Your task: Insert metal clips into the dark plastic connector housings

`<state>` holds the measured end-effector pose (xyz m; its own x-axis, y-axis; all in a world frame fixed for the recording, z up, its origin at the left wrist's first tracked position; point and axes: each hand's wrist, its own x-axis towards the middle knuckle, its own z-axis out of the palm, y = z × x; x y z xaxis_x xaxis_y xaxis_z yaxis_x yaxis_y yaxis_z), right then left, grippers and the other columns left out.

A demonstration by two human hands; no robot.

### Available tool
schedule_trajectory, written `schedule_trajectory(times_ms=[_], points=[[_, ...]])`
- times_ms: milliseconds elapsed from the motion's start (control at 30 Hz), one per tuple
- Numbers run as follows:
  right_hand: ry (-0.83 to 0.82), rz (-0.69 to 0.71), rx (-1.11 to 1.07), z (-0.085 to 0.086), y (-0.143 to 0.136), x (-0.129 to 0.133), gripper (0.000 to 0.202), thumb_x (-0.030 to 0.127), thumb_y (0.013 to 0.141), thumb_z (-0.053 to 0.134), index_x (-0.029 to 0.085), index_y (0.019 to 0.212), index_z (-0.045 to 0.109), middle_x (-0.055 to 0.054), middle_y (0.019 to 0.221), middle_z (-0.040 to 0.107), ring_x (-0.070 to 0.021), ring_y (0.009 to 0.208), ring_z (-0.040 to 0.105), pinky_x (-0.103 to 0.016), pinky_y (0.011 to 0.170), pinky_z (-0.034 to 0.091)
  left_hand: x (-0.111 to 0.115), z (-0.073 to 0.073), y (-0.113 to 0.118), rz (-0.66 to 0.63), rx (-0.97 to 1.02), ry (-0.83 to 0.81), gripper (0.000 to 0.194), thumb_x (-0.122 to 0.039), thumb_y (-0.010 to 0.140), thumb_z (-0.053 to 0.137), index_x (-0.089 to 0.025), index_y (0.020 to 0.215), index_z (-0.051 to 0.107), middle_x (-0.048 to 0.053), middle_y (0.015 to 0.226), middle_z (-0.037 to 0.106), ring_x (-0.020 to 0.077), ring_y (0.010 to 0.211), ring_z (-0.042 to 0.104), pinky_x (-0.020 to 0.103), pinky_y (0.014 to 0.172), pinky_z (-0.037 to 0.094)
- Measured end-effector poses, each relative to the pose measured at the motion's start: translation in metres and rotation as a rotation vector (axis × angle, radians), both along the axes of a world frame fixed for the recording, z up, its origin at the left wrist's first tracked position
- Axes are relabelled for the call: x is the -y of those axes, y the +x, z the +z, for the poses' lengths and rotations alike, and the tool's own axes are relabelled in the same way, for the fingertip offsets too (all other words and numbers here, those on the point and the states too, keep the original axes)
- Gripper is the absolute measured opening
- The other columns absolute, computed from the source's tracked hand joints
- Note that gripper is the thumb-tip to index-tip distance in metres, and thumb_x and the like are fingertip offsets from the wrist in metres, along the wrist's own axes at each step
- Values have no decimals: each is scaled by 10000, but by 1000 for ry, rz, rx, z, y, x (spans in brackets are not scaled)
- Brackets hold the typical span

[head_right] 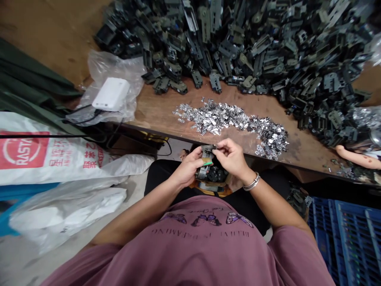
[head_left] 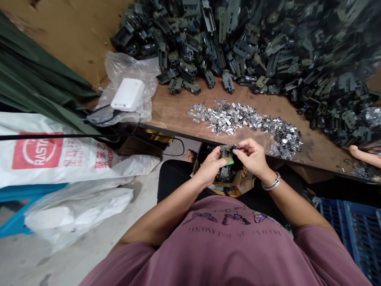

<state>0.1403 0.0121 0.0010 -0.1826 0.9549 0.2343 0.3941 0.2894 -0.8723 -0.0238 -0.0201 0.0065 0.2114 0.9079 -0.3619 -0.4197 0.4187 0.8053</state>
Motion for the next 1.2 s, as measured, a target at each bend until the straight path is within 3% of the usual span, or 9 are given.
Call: schedule_trajectory(times_ms=[67, 167, 433, 633, 733, 800, 900, 1033, 1200], points=[[102, 33, -27, 2, -8, 12, 77, 258, 823, 651, 212, 872, 614, -7, 775, 653, -135, 660, 600, -264, 609, 498, 2, 0, 2, -5, -37, 74, 331, -157, 621, 697, -170, 941, 615, 8, 927, 661, 149, 881, 602, 252, 797, 471], [249, 82, -19, 3, -14, 19, 23, 200, 852, 636, 217, 848, 651, -27, 838, 687, -152, 769, 642, -300, 719, 531, 5, -1, 2, -15, -124, 149, 308, -169, 638, 690, -171, 931, 596, -3, 907, 631, 151, 884, 572, 257, 803, 443], [253, 23, 104, -3, -14, 26, 102, 256, 896, 605, 241, 875, 704, -45, 855, 713, -182, 802, 672, -353, 746, 573, 10, -3, 1, 1, -432, 312, 257, -144, 676, 639, -191, 895, 514, -17, 829, 553, 151, 788, 523, 272, 759, 419], [372, 92, 258, -7, -13, 35, 221, 193, 938, 509, 234, 962, 725, -88, 943, 725, -197, 875, 688, -359, 789, 594, 18, 4, -2, -2, -686, 357, 315, -129, 610, 705, -230, 764, 450, -27, 720, 446, 161, 668, 433, 294, 676, 353], [304, 181, 191, -1, -6, 36, 192, 243, 931, 550, 251, 1017, 721, -72, 997, 728, -196, 911, 693, -362, 809, 602, 19, 11, -6, -45, -688, 345, 384, -190, 563, 786, -233, 788, 477, -16, 742, 469, 174, 682, 436, 304, 688, 354], [253, 159, 139, 5, 0, 36, 199, 272, 920, 578, 253, 1070, 707, -71, 1037, 727, -195, 906, 695, -368, 806, 603, 17, 14, -10, -62, -675, 403, 402, -250, 549, 830, -225, 787, 507, -4, 772, 488, 184, 724, 451, 307, 717, 366], [191, 63, 120, 10, 7, 39, 249, 276, 909, 596, 237, 1143, 674, -92, 1078, 721, -185, 833, 698, -345, 728, 601, 15, 16, -17, -30, -680, 501, 277, -297, 687, 765, -213, 677, 501, -4, 714, 458, 181, 723, 441, 314, 757, 373], [143, 128, 171, 3, 11, 48, 174, 255, 910, 592, 225, 1050, 690, -66, 925, 747, -182, 789, 707, -324, 713, 586, 17, 19, -27, 68, -690, 547, 234, -284, 796, 667, -204, 631, 522, 2, 688, 450, 178, 711, 437, 320, 781, 378], [128, 161, 211, -5, 11, 51, 142, 257, 911, 585, 227, 989, 699, -55, 869, 755, -183, 744, 709, -315, 671, 572, 19, 19, -35, 155, -423, 352, 173, -357, 765, 720, -200, 800, 658, 41, 816, 587, 216, 864, 548, 312, 814, 434]])
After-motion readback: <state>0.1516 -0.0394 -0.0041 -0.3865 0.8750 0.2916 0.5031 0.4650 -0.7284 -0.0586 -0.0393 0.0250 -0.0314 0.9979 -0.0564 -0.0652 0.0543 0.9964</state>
